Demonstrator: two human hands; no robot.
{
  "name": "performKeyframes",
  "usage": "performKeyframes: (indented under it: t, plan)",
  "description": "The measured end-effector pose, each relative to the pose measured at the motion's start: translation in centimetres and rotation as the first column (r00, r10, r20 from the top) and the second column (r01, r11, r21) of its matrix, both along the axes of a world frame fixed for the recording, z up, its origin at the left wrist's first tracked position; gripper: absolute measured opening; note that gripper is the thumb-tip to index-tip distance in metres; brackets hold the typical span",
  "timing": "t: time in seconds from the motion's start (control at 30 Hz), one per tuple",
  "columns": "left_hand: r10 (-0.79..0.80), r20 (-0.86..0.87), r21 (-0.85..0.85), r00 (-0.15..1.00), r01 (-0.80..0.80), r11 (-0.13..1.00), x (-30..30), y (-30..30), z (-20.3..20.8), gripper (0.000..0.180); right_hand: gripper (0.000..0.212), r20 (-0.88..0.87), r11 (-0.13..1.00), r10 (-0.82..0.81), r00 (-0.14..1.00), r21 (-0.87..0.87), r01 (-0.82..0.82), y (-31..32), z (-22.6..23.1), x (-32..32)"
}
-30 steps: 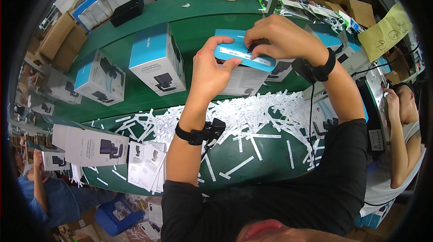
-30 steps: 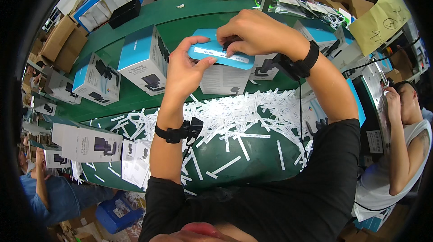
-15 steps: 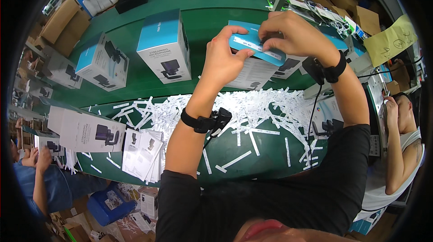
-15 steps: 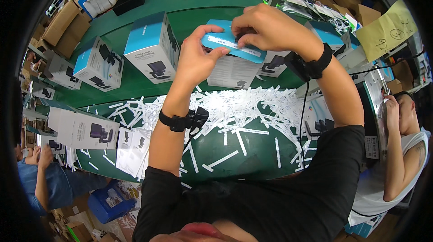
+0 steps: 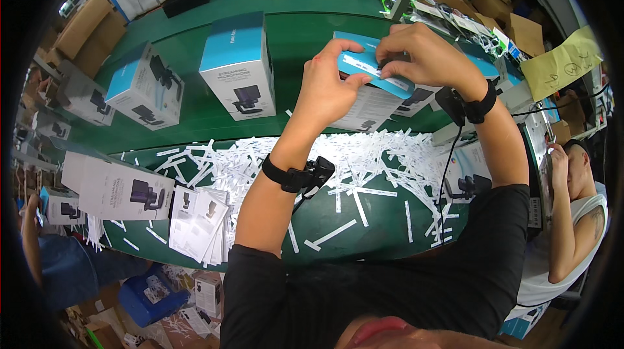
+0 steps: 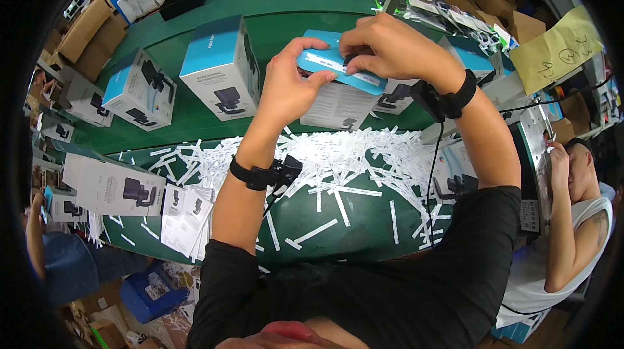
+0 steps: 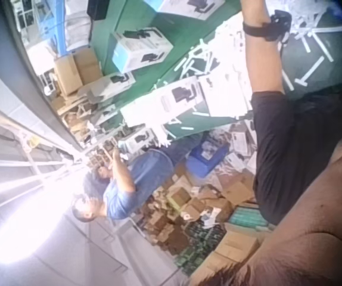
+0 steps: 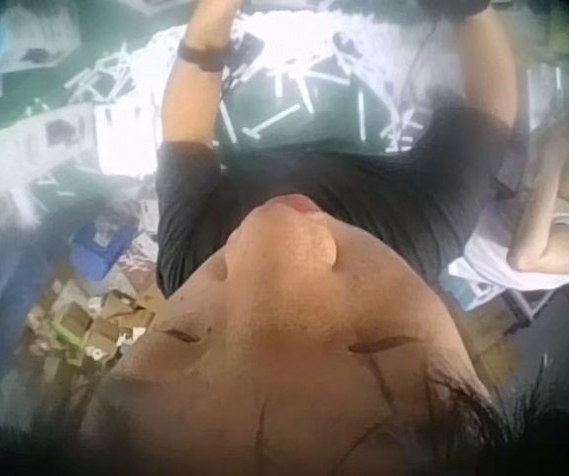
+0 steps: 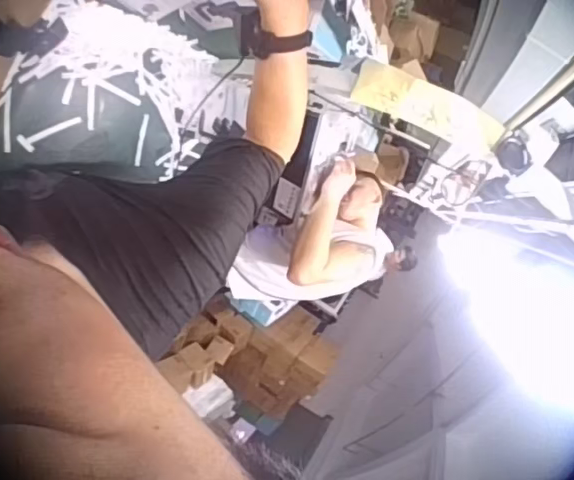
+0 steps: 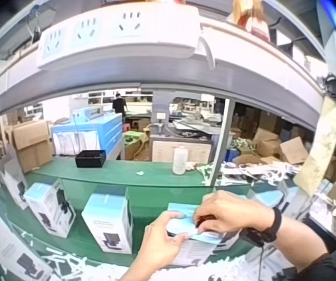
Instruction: Packaging streaming microphone boxes and inserting documentation at an assembly line.
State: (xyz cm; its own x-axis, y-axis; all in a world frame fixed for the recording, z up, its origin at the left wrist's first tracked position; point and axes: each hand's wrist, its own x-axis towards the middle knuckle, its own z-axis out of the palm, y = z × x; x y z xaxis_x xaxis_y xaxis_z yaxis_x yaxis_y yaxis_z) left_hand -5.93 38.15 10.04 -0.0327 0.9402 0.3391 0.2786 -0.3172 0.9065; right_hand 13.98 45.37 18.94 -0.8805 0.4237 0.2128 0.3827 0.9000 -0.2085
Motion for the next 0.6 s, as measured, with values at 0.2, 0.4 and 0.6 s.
performKeyframes:
  t: [0.2,0.4,0.6]
  plan:
    - [-0.012,0.013,-0.031,1.000,0.012,0.999,0.2,0.2,0.2,0.046,0.023,-0.030,0.999,-0.030,0.999,0.020,0.031,-0.1,-0.1,0.2]
    - [-0.023,0.000,-0.010,1.000,0.023,1.000,0.8,0.2,0.2,0.046,0.023,0.010,0.999,-0.023,1.000,-0.023,0.023,-0.1,0.2,1.0]
    - [-0.033,0.017,0.004,0.999,0.033,0.999,1.2,0.2,-0.1,0.045,0.018,0.128,0.991,0.119,0.985,-0.084,-0.108,1.1,0.7,0.7]
